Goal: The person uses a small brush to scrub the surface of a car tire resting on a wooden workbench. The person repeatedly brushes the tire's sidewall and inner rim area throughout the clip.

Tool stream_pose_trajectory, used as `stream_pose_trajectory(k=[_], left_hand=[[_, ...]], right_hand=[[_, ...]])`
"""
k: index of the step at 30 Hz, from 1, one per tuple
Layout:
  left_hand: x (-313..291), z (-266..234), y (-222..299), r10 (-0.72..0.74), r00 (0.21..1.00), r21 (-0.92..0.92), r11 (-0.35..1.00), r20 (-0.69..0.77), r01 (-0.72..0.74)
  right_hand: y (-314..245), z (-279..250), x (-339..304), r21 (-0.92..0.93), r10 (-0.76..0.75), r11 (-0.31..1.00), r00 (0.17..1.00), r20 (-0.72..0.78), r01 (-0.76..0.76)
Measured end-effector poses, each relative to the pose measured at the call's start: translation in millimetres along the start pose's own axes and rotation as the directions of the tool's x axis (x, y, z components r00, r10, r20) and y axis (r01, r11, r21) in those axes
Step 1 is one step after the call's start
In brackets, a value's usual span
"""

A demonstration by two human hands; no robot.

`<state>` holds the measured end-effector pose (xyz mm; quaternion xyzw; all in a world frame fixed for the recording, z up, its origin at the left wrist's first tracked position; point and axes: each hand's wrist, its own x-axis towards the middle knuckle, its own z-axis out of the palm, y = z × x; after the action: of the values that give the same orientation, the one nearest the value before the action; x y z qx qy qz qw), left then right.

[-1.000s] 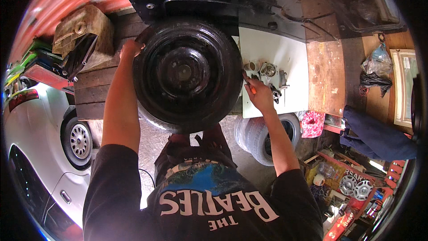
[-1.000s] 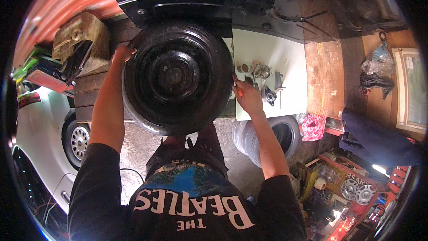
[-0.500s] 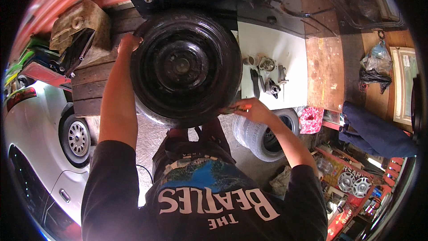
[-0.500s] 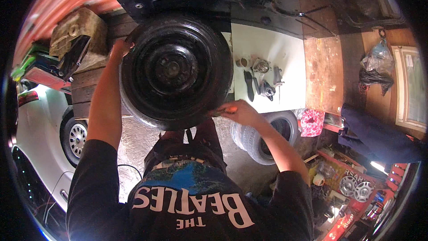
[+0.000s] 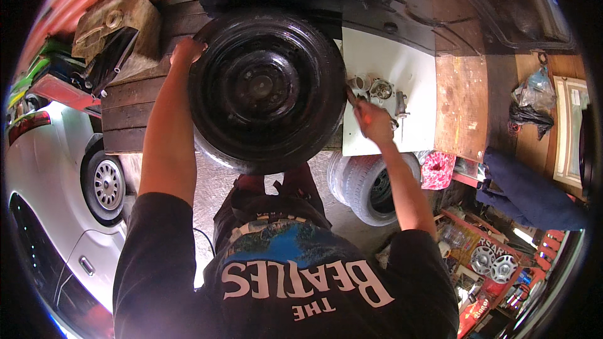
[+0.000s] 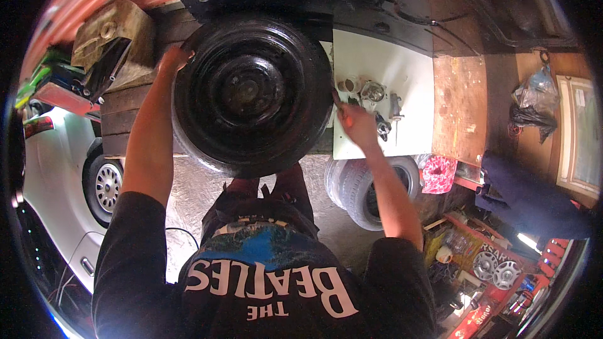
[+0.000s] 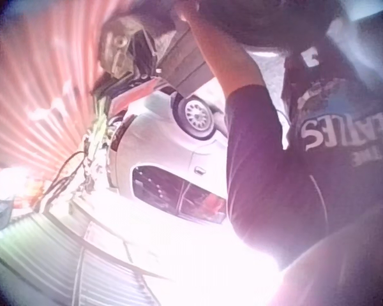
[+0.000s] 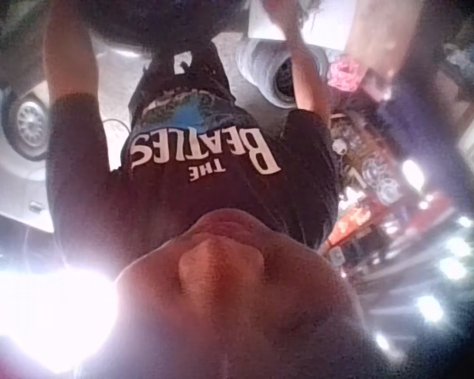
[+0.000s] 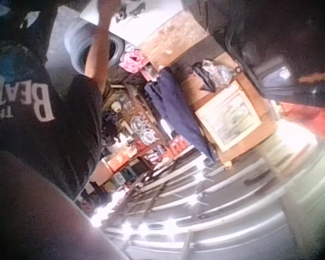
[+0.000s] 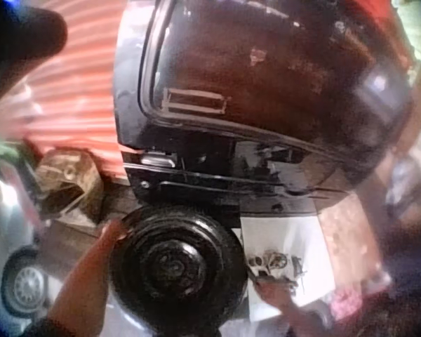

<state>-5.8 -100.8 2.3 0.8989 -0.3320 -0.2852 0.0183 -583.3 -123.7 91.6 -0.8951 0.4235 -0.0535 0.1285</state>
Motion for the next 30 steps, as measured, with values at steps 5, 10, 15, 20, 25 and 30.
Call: stream_pose_trajectory(k=[5, 10, 15, 20, 25, 30], left_hand=[[-8.4, -9.9, 5.1, -0.057, 0.998, -0.033, 0.998, 0.035, 0.058], [3.0, -6.8, -1.1, -0.021, 0.998, -0.010, 1.000, 0.054, 0.022], [9.0, -3.5, 2.0, -0.030, 0.997, 0.033, 0.999, 0.074, 0.028], [1.0, -0.2, -2.4, 0.045, 0.997, 0.007, 0.999, -0.059, -0.045], [-0.8, -6.6, -5.5, 0.046, 0.999, 0.013, 0.999, -0.030, -0.045], [-7.1, -10.3, 2.2, -0.032, 0.999, 0.021, 0.999, 0.022, 0.031]], right_hand=[[-49.4, 33.2, -72.3, 0.114, 0.041, 0.993, 0.989, -0.139, -0.025], [-104.2, 31.3, -114.7, 0.173, -0.052, 0.982, 0.992, -0.117, 0.072], [-154.4, 33.3, -126.6, 0.397, -0.025, 0.918, 0.996, 0.084, -0.010], [-192.7, 42.5, -117.4, 0.595, -0.061, 0.803, 0.988, 0.143, -0.037], [-210.8, 49.1, -99.5, 0.750, -0.087, 0.653, 0.972, 0.217, -0.108], [-210.5, 60.0, -93.7, 0.724, 0.004, 0.664, 0.970, 0.242, -0.184]])
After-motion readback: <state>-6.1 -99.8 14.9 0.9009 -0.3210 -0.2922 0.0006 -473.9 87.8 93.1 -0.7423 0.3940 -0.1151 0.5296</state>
